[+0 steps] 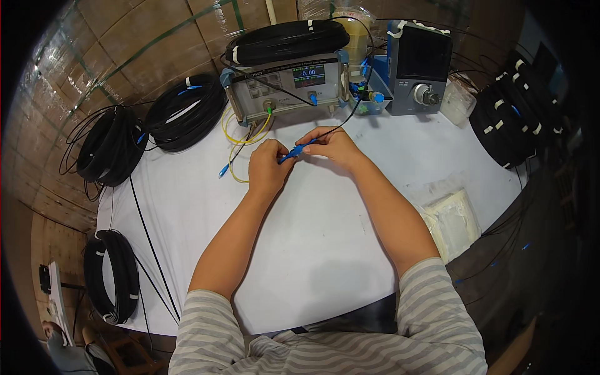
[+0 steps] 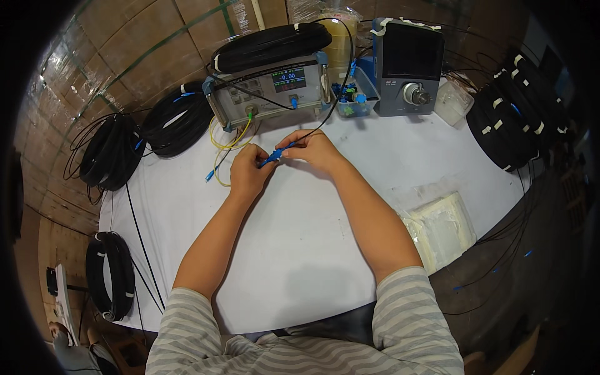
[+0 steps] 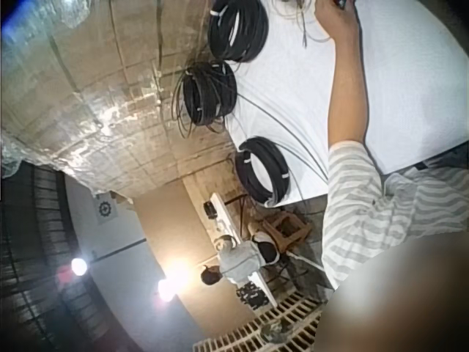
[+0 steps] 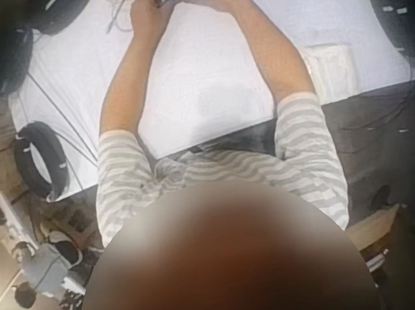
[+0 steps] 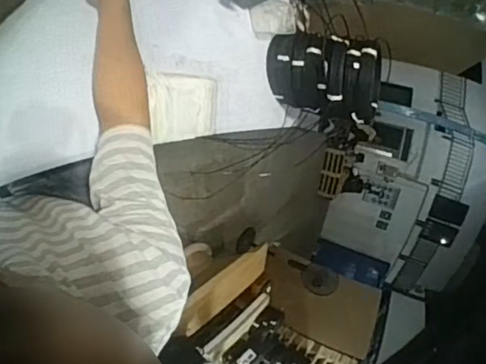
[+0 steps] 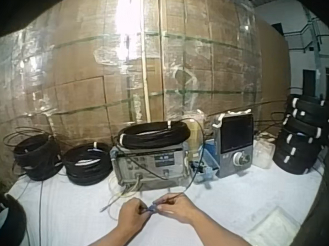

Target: Testing the connectivity and signal performance of fiber optic cables using lab equipment.

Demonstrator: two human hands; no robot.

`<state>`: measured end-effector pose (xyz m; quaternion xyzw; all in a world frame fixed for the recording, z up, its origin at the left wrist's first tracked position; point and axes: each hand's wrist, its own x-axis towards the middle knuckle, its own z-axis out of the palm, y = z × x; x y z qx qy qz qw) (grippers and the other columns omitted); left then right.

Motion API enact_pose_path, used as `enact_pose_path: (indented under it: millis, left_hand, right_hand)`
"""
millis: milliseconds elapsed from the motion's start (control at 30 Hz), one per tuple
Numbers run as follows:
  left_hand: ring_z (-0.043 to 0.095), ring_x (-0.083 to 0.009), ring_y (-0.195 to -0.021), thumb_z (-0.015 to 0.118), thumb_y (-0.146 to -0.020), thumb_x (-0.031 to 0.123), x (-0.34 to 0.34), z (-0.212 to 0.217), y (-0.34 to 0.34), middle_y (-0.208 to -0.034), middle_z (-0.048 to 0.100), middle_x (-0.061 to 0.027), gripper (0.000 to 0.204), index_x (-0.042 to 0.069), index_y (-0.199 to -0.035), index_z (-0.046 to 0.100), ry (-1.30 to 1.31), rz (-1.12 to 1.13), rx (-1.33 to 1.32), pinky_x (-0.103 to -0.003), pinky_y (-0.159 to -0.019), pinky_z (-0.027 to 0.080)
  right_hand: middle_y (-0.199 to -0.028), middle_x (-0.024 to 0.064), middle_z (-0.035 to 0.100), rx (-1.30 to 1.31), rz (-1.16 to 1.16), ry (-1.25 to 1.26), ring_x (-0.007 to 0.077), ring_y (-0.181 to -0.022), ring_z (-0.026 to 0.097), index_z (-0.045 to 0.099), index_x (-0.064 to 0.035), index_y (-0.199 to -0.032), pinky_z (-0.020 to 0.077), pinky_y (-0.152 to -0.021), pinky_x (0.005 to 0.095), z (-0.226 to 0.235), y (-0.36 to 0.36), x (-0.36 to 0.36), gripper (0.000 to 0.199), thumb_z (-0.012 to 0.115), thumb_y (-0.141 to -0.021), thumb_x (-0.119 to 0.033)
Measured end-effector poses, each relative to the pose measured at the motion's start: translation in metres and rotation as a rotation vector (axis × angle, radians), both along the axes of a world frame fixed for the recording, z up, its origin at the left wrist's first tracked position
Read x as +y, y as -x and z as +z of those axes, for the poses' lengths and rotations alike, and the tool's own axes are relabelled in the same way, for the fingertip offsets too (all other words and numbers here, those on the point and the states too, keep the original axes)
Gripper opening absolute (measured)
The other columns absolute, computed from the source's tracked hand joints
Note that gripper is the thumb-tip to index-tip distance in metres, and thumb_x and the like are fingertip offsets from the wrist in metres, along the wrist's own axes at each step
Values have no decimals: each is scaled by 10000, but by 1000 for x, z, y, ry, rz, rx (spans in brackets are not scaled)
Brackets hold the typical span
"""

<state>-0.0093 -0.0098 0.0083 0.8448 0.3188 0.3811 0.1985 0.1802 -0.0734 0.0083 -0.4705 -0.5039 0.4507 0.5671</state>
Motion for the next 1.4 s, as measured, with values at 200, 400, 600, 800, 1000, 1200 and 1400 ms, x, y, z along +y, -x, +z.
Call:
enact_pose_path:
  millis: [200,400,600,800,1000,1200,1400]
  left_hand:
    - [575,-282,-680,797,-677,115,-2,0,-1,-744,600,-104,220,39,-771,614,-6,-21,-21,-388,-613,453]
    - [579,-277,-693,791,-695,129,0,-2,1,-741,604,-96,198,28,-784,645,-26,-46,-30,-386,-629,457]
    - [584,-272,-697,778,-721,154,-1,0,-1,-745,612,-93,180,29,-801,677,-64,-68,1,-382,-631,462]
    - [600,-271,-703,770,-739,169,-2,3,0,-759,632,-95,183,22,-822,701,-63,-70,7,-374,-644,474]
    - [605,-278,-706,761,-748,172,-1,1,0,-760,636,-99,183,26,-847,710,-54,-94,-12,-378,-647,473]
    - [593,-298,-735,714,-798,178,1,-2,0,-788,638,-102,158,44,-880,718,-67,-120,13,-393,-695,450]
    - [589,-312,-770,677,-835,181,3,-7,-1,-799,636,-105,164,30,-891,707,-91,-144,4,-407,-733,439]
  right_hand:
    - [-911,70,704,-6,-36,1,120,-837,644,687,1,-985,509,-770,250,0,0,0,207,735,-788,-41]
    - [-877,50,696,-46,-85,-3,99,-798,626,687,-4,-975,493,-732,241,1,4,0,218,759,-786,-83]
    - [-832,23,679,-58,-111,-9,71,-732,585,679,-15,-926,457,-644,225,-6,2,3,196,766,-798,-134]
    - [-800,12,668,-56,-131,-37,57,-706,565,651,-26,-879,434,-602,210,-9,4,6,195,767,-809,-166]
    - [-801,13,670,-58,-142,-43,58,-696,572,647,-29,-885,435,-597,208,-11,3,8,194,765,-813,-166]
    - [-796,27,674,-21,-162,-80,64,-699,589,650,-14,-890,455,-615,205,-11,9,8,187,751,-828,-159]
    - [-800,35,675,-38,-170,-69,73,-702,609,653,-15,-910,486,-645,211,-11,8,7,164,721,-858,-155]
